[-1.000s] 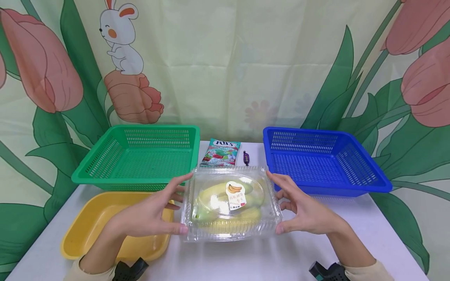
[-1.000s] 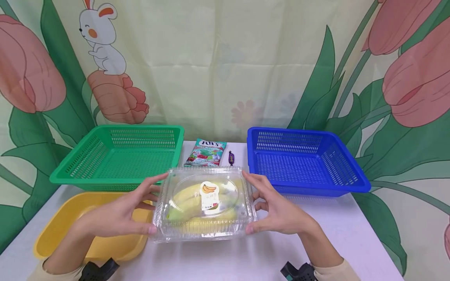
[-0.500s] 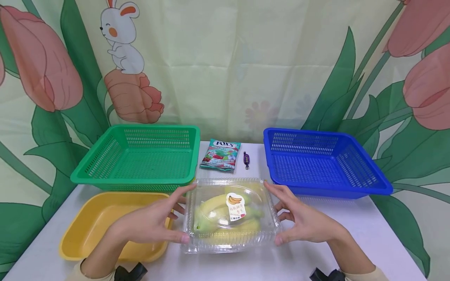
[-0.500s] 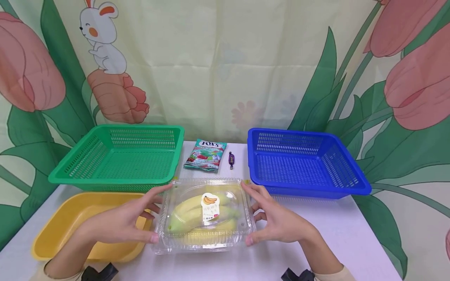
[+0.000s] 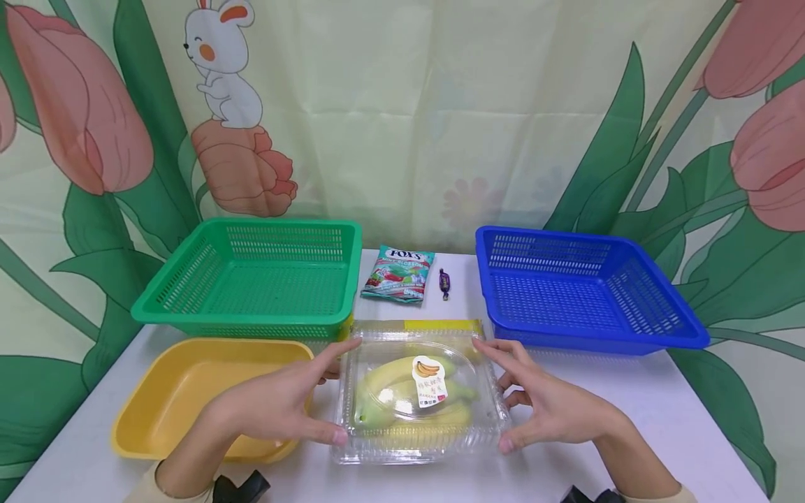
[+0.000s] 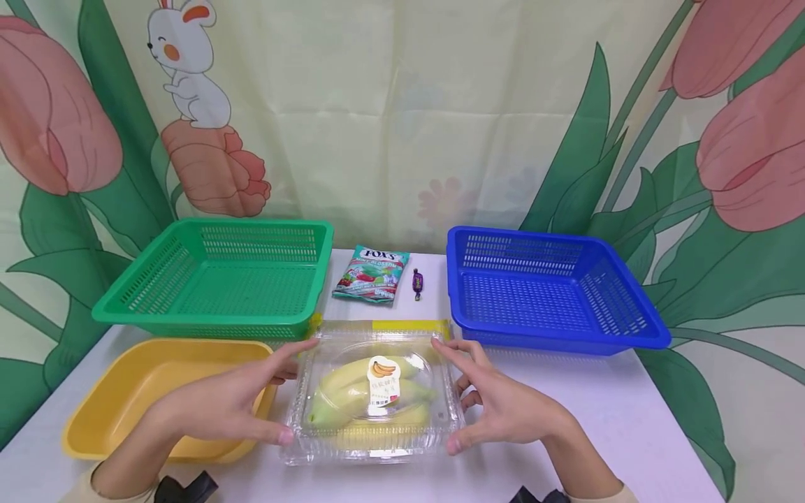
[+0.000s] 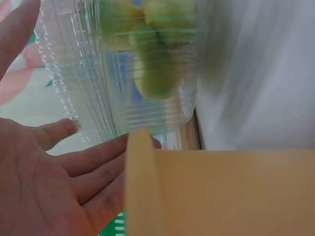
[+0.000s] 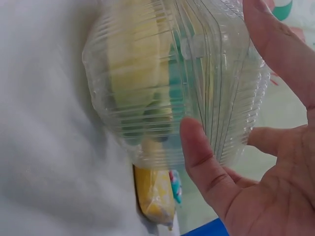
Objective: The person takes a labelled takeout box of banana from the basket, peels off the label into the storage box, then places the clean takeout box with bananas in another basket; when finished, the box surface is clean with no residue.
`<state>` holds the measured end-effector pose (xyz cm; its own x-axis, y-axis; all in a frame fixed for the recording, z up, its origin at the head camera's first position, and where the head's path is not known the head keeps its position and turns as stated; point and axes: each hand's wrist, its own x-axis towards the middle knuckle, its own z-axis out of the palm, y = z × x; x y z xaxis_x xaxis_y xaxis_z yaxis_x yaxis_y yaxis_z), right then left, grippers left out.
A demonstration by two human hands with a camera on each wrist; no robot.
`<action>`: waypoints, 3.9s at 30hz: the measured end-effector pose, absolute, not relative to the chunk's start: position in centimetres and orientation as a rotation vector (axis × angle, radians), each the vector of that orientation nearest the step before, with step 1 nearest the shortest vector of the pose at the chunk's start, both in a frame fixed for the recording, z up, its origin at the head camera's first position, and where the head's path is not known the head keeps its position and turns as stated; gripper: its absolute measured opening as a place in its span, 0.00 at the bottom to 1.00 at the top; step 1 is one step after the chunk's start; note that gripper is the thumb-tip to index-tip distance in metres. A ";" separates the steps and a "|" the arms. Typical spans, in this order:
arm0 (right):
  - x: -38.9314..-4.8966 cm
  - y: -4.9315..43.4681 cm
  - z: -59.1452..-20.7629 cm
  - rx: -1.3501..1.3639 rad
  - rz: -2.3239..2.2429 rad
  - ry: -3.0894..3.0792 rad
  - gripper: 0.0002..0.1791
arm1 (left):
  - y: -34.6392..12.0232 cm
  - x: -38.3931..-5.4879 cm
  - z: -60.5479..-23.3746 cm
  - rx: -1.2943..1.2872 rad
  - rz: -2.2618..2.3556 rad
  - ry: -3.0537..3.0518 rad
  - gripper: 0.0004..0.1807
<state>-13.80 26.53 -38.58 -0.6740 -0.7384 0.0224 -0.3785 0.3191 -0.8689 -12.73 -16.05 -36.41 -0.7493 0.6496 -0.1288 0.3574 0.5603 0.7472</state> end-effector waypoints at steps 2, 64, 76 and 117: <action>-13.8 26.5 -38.7 -0.989 -1.293 2.200 0.66 | -16.0 -12.7 -36.5 0.828 1.022 2.412 0.62; -14.5 24.8 -40.3 -1.147 -0.941 2.676 0.44 | -14.7 -13.5 -36.5 0.909 0.832 2.580 0.37; -14.8 24.8 -40.0 -1.149 -0.951 2.621 0.42 | -12.3 -14.2 -36.5 1.093 0.897 2.713 0.25; -14.8 25.1 -40.5 -1.099 -1.007 2.617 0.40 | -3.7 -14.9 -37.8 1.326 0.645 2.840 0.22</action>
